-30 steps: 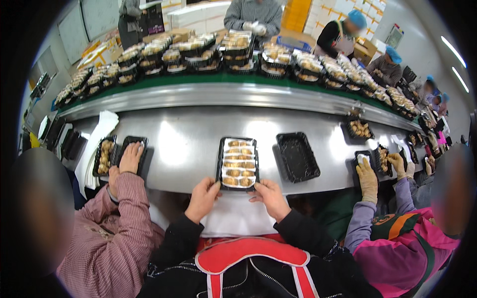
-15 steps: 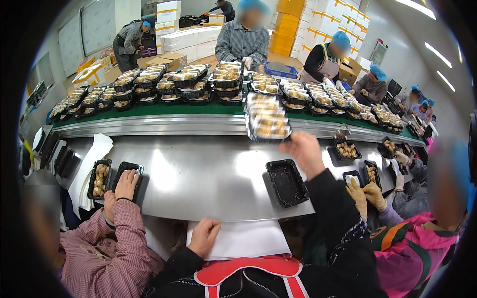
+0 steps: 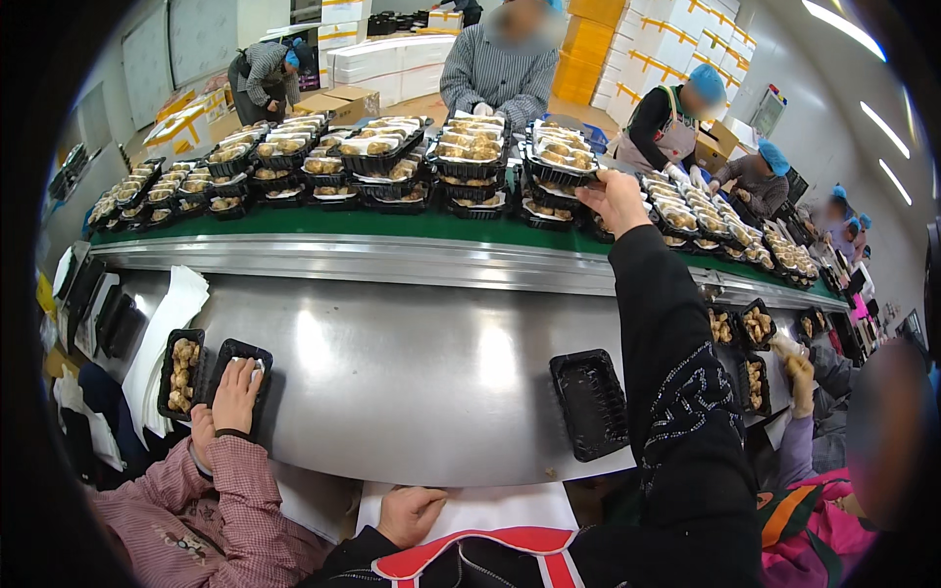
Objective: The person places small round food items into black plastic trays on a moving conveyor belt, then folds white paper over the items to cover them. The person repeats this process for multiple trays as they move along the line.
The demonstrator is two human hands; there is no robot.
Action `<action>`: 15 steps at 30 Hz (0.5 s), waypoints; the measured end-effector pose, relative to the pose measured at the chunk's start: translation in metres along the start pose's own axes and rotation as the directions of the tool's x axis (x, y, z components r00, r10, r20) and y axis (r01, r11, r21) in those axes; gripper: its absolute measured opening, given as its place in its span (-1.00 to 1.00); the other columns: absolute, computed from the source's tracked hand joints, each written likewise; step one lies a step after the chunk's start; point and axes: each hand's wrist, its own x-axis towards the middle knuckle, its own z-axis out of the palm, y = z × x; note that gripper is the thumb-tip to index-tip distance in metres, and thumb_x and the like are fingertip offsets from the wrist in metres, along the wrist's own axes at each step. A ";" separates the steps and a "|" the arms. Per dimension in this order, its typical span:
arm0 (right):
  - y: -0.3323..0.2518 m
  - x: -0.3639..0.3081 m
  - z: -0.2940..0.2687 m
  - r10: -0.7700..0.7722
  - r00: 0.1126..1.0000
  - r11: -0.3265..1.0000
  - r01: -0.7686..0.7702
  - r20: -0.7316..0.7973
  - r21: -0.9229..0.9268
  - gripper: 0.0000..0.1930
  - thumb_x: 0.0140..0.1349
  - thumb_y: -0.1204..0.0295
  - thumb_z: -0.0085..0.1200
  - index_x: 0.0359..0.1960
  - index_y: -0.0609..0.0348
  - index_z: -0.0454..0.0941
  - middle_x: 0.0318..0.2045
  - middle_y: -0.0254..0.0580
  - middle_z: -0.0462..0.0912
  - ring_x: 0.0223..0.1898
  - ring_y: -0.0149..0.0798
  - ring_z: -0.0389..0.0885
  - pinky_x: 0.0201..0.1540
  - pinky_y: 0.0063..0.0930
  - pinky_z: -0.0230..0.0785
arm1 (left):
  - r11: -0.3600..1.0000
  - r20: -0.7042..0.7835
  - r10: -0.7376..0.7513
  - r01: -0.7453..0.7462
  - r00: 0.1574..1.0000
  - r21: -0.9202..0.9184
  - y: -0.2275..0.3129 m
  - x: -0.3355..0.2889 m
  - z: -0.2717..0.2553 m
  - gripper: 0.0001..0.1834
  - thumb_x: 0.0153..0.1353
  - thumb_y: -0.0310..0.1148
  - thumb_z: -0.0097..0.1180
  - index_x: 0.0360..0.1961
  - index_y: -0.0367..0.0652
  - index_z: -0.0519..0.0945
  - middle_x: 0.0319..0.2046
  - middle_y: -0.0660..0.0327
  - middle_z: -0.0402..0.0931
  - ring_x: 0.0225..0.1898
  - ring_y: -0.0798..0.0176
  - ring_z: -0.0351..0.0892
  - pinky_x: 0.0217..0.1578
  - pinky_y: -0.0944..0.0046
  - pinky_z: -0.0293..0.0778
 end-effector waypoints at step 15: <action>0.033 -0.073 -0.026 -0.152 0.988 0.988 0.151 0.032 0.014 -0.76 0.35 0.34 0.05 -0.13 0.28 0.54 -0.25 -0.15 0.61 -0.27 -0.20 0.68 -0.24 -0.33 0.55 | 0.999 -0.028 0.000 -0.001 1.000 -0.055 -0.005 0.002 0.003 -0.92 0.11 -0.52 0.31 -0.33 -0.19 0.73 -0.50 0.11 0.67 -0.49 0.13 0.67 -0.40 0.25 0.52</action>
